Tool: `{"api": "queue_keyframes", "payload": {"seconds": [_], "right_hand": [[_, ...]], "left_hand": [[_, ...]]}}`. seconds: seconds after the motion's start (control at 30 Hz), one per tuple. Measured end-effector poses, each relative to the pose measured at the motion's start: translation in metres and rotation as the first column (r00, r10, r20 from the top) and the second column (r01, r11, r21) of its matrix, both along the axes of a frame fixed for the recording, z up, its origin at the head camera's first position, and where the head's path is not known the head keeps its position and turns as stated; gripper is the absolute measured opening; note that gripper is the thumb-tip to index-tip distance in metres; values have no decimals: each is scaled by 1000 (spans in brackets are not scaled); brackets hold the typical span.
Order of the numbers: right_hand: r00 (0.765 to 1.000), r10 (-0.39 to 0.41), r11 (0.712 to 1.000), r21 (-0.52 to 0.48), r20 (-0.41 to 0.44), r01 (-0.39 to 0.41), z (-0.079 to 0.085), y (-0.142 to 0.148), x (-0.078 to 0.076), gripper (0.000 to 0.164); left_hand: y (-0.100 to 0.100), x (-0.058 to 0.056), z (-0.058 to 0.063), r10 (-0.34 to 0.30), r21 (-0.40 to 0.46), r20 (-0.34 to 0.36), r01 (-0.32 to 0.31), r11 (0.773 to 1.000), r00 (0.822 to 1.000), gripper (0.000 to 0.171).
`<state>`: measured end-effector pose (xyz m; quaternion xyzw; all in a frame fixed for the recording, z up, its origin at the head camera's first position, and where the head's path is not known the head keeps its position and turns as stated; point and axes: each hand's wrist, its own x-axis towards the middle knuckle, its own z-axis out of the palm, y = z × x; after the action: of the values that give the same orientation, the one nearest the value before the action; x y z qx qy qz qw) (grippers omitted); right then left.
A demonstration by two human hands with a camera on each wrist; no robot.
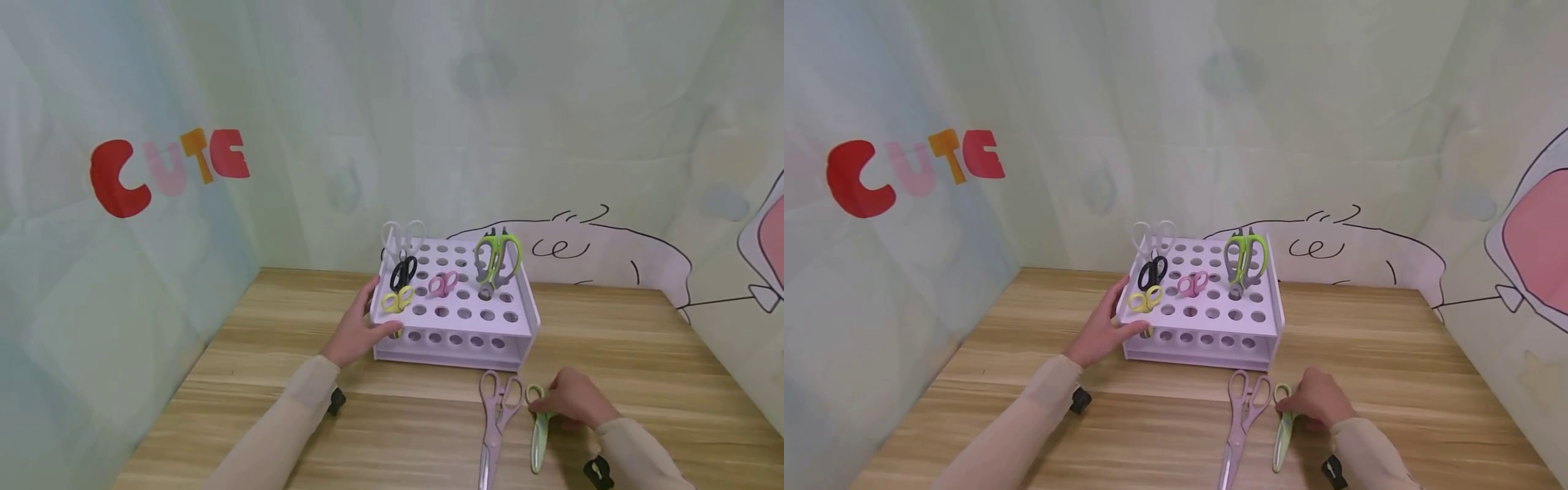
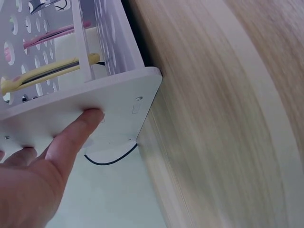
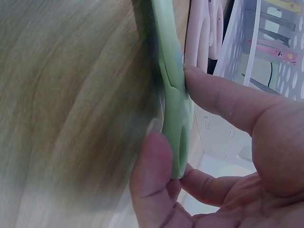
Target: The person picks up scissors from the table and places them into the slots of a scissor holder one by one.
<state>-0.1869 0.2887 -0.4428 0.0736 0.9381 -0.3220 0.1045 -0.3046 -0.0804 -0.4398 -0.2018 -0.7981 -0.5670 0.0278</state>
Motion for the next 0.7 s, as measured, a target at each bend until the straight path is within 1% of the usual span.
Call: {"api": "queue_keyframes", "payload": {"seconds": [0.1,0.17,0.23,0.33,0.43,0.53,0.6,0.7], "right_hand": [[1000,-8,1000,0,-5,8,0,1,-1,25],[1000,3,1000,8,-13,-3,0,2,-2,25],[1000,5,1000,8,-3,-5,1,2,-3,24],[1000,11,1000,-15,-4,-11,1,4,-5,22],[1000,-1,997,-80,-4,1,1,5,-7,20],[1000,-15,991,-134,-17,12,1,7,-9,22],[999,-32,984,-178,-12,29,1,8,-9,25],[999,-37,977,-213,-5,35,3,9,-10,33]], "left_hand": [[0,0,0,0,0,-4,0,1000,1000,98],[0,0,0,0,2,-2,0,1000,1000,98],[0,1,0,0,5,2,-1,1000,1000,98],[0,1,0,-2,0,5,2,1000,1000,98],[-1,1,1,-1,-8,5,1,1000,1000,98],[-1,0,1,7,-13,7,-7,1000,1000,98],[-1,0,0,8,-11,5,-8,1000,1000,98],[-1,0,0,10,-15,5,-10,1000,1000,98]]}}
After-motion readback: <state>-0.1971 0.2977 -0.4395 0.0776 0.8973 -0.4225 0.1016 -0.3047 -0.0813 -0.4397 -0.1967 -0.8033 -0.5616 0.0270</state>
